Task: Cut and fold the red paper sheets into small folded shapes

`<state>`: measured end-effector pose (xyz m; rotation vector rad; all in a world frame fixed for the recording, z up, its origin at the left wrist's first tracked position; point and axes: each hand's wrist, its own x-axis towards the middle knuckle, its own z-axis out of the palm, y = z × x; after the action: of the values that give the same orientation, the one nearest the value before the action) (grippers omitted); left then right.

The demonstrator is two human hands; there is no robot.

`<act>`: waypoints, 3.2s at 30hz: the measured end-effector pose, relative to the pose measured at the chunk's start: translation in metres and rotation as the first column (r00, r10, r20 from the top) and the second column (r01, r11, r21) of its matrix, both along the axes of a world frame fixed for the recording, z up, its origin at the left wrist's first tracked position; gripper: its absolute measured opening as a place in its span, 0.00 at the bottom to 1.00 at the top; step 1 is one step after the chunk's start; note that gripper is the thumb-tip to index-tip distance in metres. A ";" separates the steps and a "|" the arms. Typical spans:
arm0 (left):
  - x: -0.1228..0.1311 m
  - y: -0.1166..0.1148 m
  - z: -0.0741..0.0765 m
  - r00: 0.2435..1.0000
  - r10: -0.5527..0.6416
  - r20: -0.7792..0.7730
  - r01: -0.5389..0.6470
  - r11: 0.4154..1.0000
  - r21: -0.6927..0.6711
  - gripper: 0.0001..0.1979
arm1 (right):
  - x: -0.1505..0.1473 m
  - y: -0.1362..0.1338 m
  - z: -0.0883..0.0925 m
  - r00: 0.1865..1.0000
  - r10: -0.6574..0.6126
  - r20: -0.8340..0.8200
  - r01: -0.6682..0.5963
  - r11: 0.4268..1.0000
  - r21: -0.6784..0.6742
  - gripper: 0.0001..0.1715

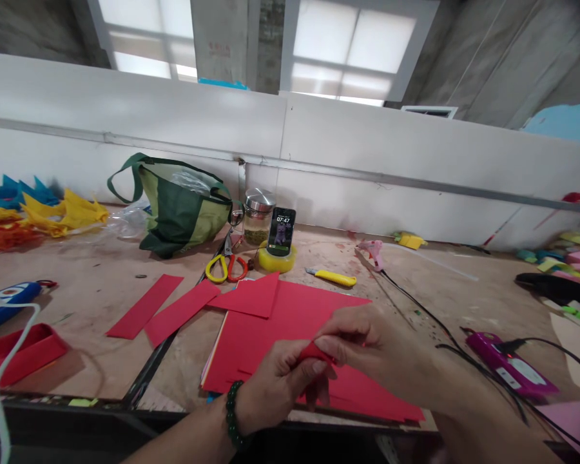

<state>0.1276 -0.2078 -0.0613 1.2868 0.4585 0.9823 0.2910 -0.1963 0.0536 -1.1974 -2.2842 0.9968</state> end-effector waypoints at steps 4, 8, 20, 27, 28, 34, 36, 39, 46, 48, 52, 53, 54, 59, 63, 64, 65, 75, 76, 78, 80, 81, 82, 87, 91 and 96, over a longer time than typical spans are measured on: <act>0.000 0.002 -0.001 0.998 0.038 0.054 -0.035 0.998 -0.053 0.25 | 0.001 0.001 0.006 1.000 -0.001 -0.031 0.001 1.000 -0.017 0.23; -0.002 0.003 0.002 0.994 0.094 0.048 -0.092 0.995 -0.048 0.24 | 0.003 -0.003 0.003 0.998 -0.062 -0.002 0.062 0.998 -0.024 0.15; -0.001 0.001 0.007 0.988 0.153 0.001 -0.153 0.986 0.058 0.23 | -0.012 -0.009 -0.015 0.978 -0.164 -0.130 0.179 0.977 0.117 0.12; 0.001 0.001 0.006 0.980 0.188 0.068 -0.190 0.982 0.020 0.21 | -0.014 -0.005 -0.020 0.922 -0.258 -0.288 0.226 0.964 -0.139 0.10; 0.001 0.001 0.005 0.976 0.202 0.078 -0.204 0.979 0.023 0.20 | -0.016 -0.007 -0.020 0.920 -0.280 -0.275 0.258 0.959 -0.115 0.09; 0.002 0.000 0.000 0.958 0.259 0.119 -0.268 0.961 0.069 0.16 | -0.020 -0.013 -0.030 0.866 -0.262 -0.427 0.237 0.965 -0.112 0.08; 0.002 0.000 0.001 0.958 0.254 0.134 -0.266 0.960 0.084 0.16 | -0.021 -0.013 -0.037 0.815 -0.243 -0.527 0.213 0.970 -0.118 0.07; 0.001 0.000 0.004 0.962 0.231 0.144 -0.247 0.962 0.111 0.16 | -0.022 -0.012 -0.046 0.762 -0.205 -0.614 0.203 0.976 -0.074 0.08; 0.001 -0.001 0.005 0.966 0.199 0.165 -0.211 0.976 0.056 0.16 | -0.023 -0.009 -0.045 0.777 -0.142 -0.614 0.139 0.989 -0.053 0.16; 0.001 -0.001 0.004 0.964 0.213 0.157 -0.218 0.976 0.018 0.16 | -0.023 -0.009 -0.042 0.839 -0.134 -0.527 0.159 0.987 0.001 0.13; 0.002 -0.001 0.003 0.969 0.215 0.122 -0.219 0.976 0.016 0.19 | -0.025 -0.012 -0.039 0.920 -0.190 -0.342 0.284 0.926 0.249 0.04; 0.003 -0.001 0.003 0.971 0.213 0.112 -0.217 0.976 0.024 0.20 | -0.026 -0.013 -0.039 0.927 -0.194 -0.322 0.293 0.910 0.295 0.04; 0.003 -0.001 0.002 0.972 0.212 0.102 -0.216 0.976 0.033 0.21 | -0.027 -0.013 -0.040 0.932 -0.188 -0.310 0.290 0.900 0.325 0.06; 0.003 -0.001 0.000 0.975 0.206 0.081 -0.210 0.976 0.050 0.22 | -0.031 -0.014 -0.040 0.952 -0.139 -0.273 0.249 0.870 0.426 0.08; 0.001 -0.001 0.003 0.979 0.187 0.077 -0.190 0.981 0.027 0.24 | -0.034 -0.012 -0.040 0.973 -0.137 -0.186 0.213 0.842 0.495 0.08; 0.001 0.000 0.004 0.981 0.179 0.069 -0.181 0.983 0.021 0.24 | -0.035 -0.011 -0.040 0.974 -0.137 -0.179 0.209 0.845 0.492 0.09; 0.001 0.000 0.004 0.984 0.168 0.059 -0.169 0.986 0.014 0.25 | -0.034 -0.010 -0.040 0.973 -0.138 -0.185 0.211 0.856 0.473 0.10; 0.003 0.010 -0.004 0.987 -0.023 0.158 0.075 0.941 -0.329 0.23 | -0.019 0.018 -0.033 0.959 -0.200 -0.201 0.195 0.980 -0.045 0.17; 0.003 0.011 -0.004 0.987 -0.042 0.155 0.095 0.933 -0.348 0.23 | -0.018 0.019 -0.033 0.961 -0.206 -0.185 0.204 0.979 -0.030 0.13; 0.001 0.012 -0.003 0.989 -0.080 0.127 0.123 0.916 -0.382 0.22 | -0.016 0.020 -0.036 0.956 -0.223 -0.188 0.221 0.975 -0.032 0.11; -0.003 0.013 -0.001 0.992 -0.112 0.061 0.127 0.911 -0.393 0.22 | -0.011 0.022 -0.040 0.949 -0.239 -0.206 0.235 0.971 -0.047 0.11; -0.006 0.013 0.000 0.993 -0.117 -0.009 0.106 0.925 -0.366 0.21 | -0.008 0.023 -0.044 0.946 -0.254 -0.203 0.252 0.967 -0.033 0.12; -0.010 0.012 0.000 0.990 -0.085 -0.117 0.046 0.953 -0.300 0.21 | -0.005 0.025 -0.048 0.944 -0.272 -0.186 0.277 0.961 -0.001 0.12; -0.024 -0.002 -0.004 0.575 0.542 -0.612 -0.203 0.820 0.535 0.22 | 0.013 0.036 -0.089 0.933 -0.359 -0.031 0.360 0.921 0.152 0.14; -0.022 -0.017 -0.011 0.425 0.585 -0.691 0.139 0.712 0.688 0.18 | 0.018 0.036 -0.121 0.921 -0.387 0.054 0.372 0.911 0.180 0.14; -0.017 -0.025 -0.018 0.357 0.613 -0.705 0.259 0.660 0.705 0.18 | 0.020 0.032 -0.124 0.913 -0.380 0.150 0.337 0.908 0.249 0.09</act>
<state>0.1105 -0.2330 -0.0798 2.6462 1.2304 0.4777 0.3112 -0.1646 -0.0704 -1.6012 -2.1286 0.4964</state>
